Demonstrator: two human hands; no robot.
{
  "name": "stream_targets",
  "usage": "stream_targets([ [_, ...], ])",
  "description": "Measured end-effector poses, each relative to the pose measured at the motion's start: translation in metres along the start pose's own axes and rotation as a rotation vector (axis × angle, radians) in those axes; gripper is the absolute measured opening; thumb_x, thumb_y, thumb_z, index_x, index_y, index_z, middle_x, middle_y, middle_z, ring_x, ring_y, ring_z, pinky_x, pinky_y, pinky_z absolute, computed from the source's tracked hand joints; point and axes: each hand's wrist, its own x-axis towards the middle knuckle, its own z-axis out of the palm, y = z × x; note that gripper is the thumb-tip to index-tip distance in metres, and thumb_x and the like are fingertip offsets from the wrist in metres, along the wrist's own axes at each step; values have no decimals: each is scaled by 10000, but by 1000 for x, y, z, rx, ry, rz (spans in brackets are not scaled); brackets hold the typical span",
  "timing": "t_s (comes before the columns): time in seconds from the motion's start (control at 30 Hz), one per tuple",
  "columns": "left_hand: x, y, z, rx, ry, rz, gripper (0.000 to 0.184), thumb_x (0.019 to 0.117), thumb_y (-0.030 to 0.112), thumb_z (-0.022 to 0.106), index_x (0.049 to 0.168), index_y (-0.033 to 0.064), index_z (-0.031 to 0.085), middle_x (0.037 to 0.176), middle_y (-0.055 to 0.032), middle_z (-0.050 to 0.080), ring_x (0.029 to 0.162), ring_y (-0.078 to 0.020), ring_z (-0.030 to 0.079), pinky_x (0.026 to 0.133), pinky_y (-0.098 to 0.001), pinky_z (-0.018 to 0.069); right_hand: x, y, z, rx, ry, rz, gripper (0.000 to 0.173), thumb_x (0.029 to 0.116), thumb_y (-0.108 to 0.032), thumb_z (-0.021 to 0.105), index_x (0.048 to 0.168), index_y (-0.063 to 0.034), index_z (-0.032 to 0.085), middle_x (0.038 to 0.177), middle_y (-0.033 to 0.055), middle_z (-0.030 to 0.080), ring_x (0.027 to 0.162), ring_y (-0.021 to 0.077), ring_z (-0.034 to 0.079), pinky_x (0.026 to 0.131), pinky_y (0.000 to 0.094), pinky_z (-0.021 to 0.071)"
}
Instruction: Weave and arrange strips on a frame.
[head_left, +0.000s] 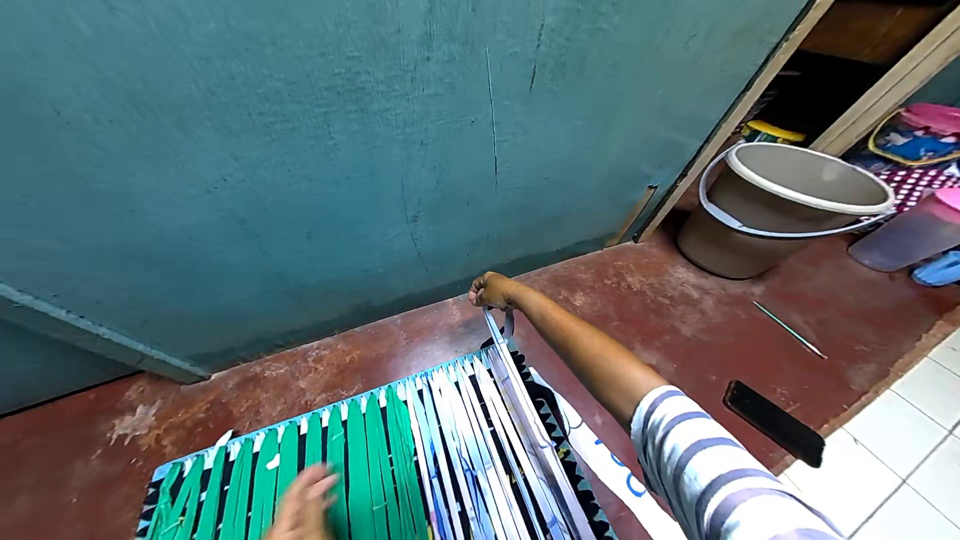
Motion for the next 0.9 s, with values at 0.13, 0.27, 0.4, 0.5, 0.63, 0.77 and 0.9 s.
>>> stream_targets([
  [0.13, 0, 74, 172, -541, -280, -391, 438, 1067, 118, 380, 1426, -119, 462, 1394, -282, 558, 1180, -302, 646, 950, -431, 551, -11, -3, -3, 14, 15, -63, 184, 1040, -98, 581, 1185, 1, 635, 1040, 148, 614, 820, 181, 528, 746, 362, 446],
  [0.27, 26, 113, 248, -780, -448, -625, 430, 1127, 170, 324, 1502, -35, 374, 1298, -222, 602, 998, -266, 680, 818, -401, 572, -19, 10, -3, 11, 55, -86, 216, 1039, -101, 586, 1223, 0, 638, 1094, 193, 648, 879, 237, 597, 794, 410, 487],
  [0.4, 50, 121, 258, -809, -496, -560, 246, 1073, 8, 407, 1273, -59, 534, 752, -5, 540, 516, -47, 473, 495, -183, 447, -26, 36, -9, 93, 53, -118, 220, 1052, -93, 560, 1230, 21, 618, 1060, 183, 633, 849, 212, 572, 803, 383, 481],
  [0.5, 67, 115, 251, -670, -427, -516, 169, 1043, -27, 460, 1085, -68, 618, 673, 17, 500, 491, -33, 428, 477, -171, 407, -33, 66, -10, 162, 34, -184, 212, 1060, -108, 538, 1190, 34, 627, 988, 145, 614, 797, 164, 529, 760, 345, 457],
  [0.63, 83, 102, 259, -513, -383, -516, 127, 1015, -45, 529, 1044, -91, 644, 659, -5, 535, 498, -45, 462, 489, -185, 430, -41, 112, 6, 199, 27, -195, 251, 1069, -119, 520, 1198, 65, 633, 1051, 176, 634, 883, 188, 562, 838, 377, 462],
  [0.77, 90, 95, 287, -186, -490, -394, 131, 981, -24, 610, 1060, -96, 684, 815, -87, 638, 656, -86, 551, 654, -245, 495, -40, 157, 38, 356, 105, -91, 271, 1071, -103, 513, 1215, 91, 634, 1168, 239, 648, 1042, 263, 612, 961, 425, 470],
  [0.9, 101, 95, 303, 98, -620, -208, 143, 968, 39, 647, 1040, -48, 734, 1007, -175, 718, 956, -223, 663, 927, -417, 507, -45, 169, 53, 386, 26, -106, 246, 1048, -66, 527, 1219, 78, 629, 1150, 221, 643, 1020, 243, 604, 943, 411, 474],
])
